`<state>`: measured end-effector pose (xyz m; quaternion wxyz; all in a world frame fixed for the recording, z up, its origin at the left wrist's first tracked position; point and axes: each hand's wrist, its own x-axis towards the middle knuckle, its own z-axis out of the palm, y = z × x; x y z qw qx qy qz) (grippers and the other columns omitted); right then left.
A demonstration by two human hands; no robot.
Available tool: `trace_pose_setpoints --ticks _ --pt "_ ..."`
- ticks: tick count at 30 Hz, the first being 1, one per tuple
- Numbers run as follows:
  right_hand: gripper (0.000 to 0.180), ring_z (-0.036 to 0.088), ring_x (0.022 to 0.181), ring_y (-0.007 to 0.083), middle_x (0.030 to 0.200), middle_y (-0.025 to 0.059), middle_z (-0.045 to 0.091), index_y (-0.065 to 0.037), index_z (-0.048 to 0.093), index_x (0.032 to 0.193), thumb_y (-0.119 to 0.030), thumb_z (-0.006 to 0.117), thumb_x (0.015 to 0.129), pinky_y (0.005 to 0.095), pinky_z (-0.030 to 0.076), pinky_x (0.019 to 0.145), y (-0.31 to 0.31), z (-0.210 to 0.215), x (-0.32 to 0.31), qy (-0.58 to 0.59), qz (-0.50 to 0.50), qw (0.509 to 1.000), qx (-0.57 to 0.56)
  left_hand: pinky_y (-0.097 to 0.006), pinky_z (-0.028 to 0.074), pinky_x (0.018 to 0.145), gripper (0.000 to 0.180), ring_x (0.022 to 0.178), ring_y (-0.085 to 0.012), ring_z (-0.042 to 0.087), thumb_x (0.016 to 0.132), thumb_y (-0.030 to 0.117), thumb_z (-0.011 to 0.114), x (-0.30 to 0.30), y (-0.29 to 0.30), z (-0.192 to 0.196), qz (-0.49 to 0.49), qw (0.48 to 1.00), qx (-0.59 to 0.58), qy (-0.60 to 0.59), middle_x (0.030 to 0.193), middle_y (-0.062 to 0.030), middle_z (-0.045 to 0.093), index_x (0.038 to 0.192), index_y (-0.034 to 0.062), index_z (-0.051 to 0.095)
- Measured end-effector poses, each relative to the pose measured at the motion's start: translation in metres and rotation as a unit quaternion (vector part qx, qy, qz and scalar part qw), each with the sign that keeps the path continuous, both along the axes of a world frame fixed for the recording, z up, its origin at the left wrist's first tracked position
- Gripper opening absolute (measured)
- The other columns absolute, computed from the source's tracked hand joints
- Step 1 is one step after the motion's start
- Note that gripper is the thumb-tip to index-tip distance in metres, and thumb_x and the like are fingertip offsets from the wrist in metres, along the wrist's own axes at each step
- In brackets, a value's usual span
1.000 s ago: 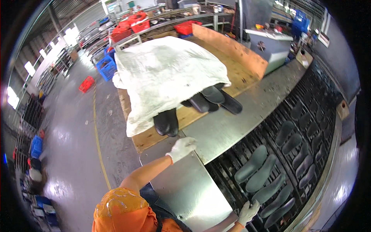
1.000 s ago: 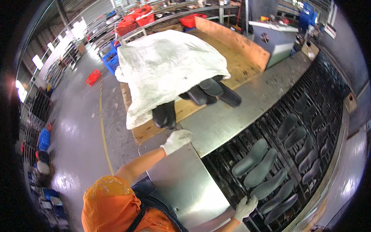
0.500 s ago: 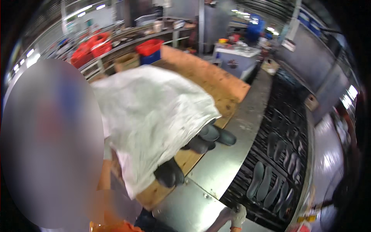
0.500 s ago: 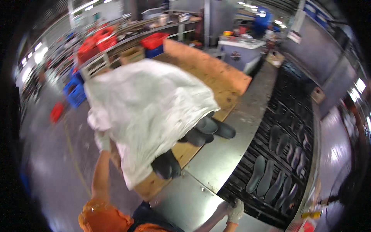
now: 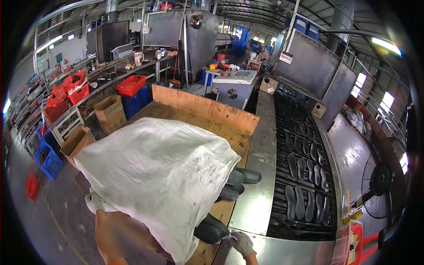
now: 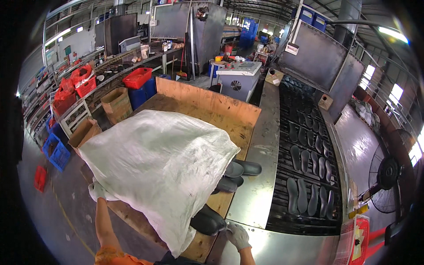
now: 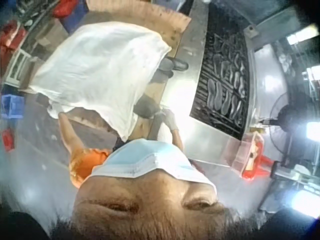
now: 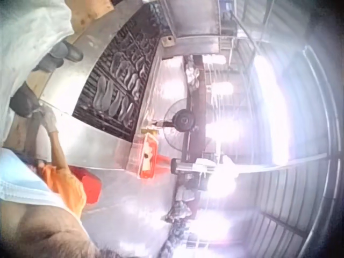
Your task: The person takes black slippers from a large white sack and places them onto a moving conveyor belt. They arrange the slippers in pairs on the belt, ensuring they are aligned correctly as the belt moves them away. The person repeatedly reaches into the sack to retrieve more slippers and continues the process throughout the clip.
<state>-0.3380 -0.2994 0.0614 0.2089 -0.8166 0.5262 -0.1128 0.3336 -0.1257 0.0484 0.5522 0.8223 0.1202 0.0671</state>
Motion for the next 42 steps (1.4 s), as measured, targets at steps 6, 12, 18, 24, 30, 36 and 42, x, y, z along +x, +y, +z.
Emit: trace_pose_setpoints --ticks 6,12,18,24,30,36,42 --pt "0.014 0.068 0.091 0.0334 0.096 0.0120 0.071 -0.011 0.072 0.095 -0.019 0.069 0.084 0.0431 0.055 0.080 -0.026 0.019 0.049 -0.077 0.072 0.992 -0.076 -0.026 0.045 0.062 0.020 0.070 -0.0089 0.052 0.100 0.023 0.061 0.005 0.014 0.059 -0.122 0.928 -0.346 -0.067 0.079 0.0033 0.057 0.102 0.0038 0.064" --pt "0.016 0.068 0.093 0.0331 0.097 0.0122 0.071 -0.011 0.073 0.099 -0.016 0.067 0.084 0.0427 0.055 0.082 -0.028 0.014 0.065 -0.131 0.077 0.984 -0.093 -0.021 0.041 0.054 0.011 0.061 -0.0047 0.050 0.096 0.019 0.065 0.000 -0.023 0.124 -0.193 0.912 -0.340 -0.128 0.072 0.0059 0.050 0.096 0.0084 0.061" --pt "0.032 0.067 0.102 0.0355 0.105 0.0142 0.072 -0.013 0.073 0.108 -0.031 0.069 0.082 0.0458 0.053 0.090 0.017 -0.017 0.032 -0.053 -0.014 0.996 0.064 -0.029 0.051 0.063 0.027 0.075 -0.0139 0.060 0.092 0.013 0.064 0.033 0.006 0.067 -0.179 0.955 -0.169 -0.165 0.098 -0.0070 0.065 0.116 0.0000 0.062" --pt "0.030 0.070 0.096 0.0357 0.102 0.0170 0.073 -0.009 0.075 0.102 -0.029 0.071 0.080 0.0436 0.056 0.086 0.040 -0.025 0.011 -0.038 -0.097 0.992 0.071 -0.038 0.049 0.098 0.076 0.115 -0.0313 0.060 0.086 0.036 0.073 0.069 0.012 0.053 -0.088 0.992 0.062 -0.066 0.140 -0.0197 0.055 0.143 -0.0047 0.045" --pt "0.027 0.068 0.098 0.0374 0.102 0.0167 0.072 -0.009 0.074 0.099 -0.028 0.063 0.084 0.0466 0.054 0.085 0.041 -0.008 0.079 -0.015 -0.102 0.991 0.083 -0.038 0.053 0.095 0.086 0.120 -0.0287 0.059 0.083 0.042 0.078 0.144 -0.008 0.002 -0.089 0.989 -0.114 0.015 0.139 -0.0194 0.055 0.146 -0.0057 0.044" --pt "0.025 0.067 0.097 0.0396 0.098 0.0201 0.070 -0.006 0.072 0.100 -0.022 0.065 0.082 0.0453 0.053 0.079 0.033 0.043 0.180 -0.026 -0.017 0.998 0.063 -0.031 0.052 0.064 0.017 0.071 -0.0161 0.060 0.095 0.018 0.068 0.117 -0.072 0.053 -0.231 0.878 -0.417 0.042 0.087 -0.0026 0.064 0.103 0.0036 0.067" --pt "0.030 0.066 0.096 0.0419 0.103 0.0211 0.069 -0.005 0.069 0.111 -0.017 0.068 0.083 0.0450 0.053 0.079 0.015 0.104 0.258 -0.145 -0.041 0.986 -0.074 -0.028 0.053 0.076 0.022 0.089 -0.0142 0.064 0.096 0.013 0.065 0.063 -0.148 0.198 -0.382 0.830 -0.375 -0.154 0.102 -0.0044 0.068 0.113 0.0003 0.069"
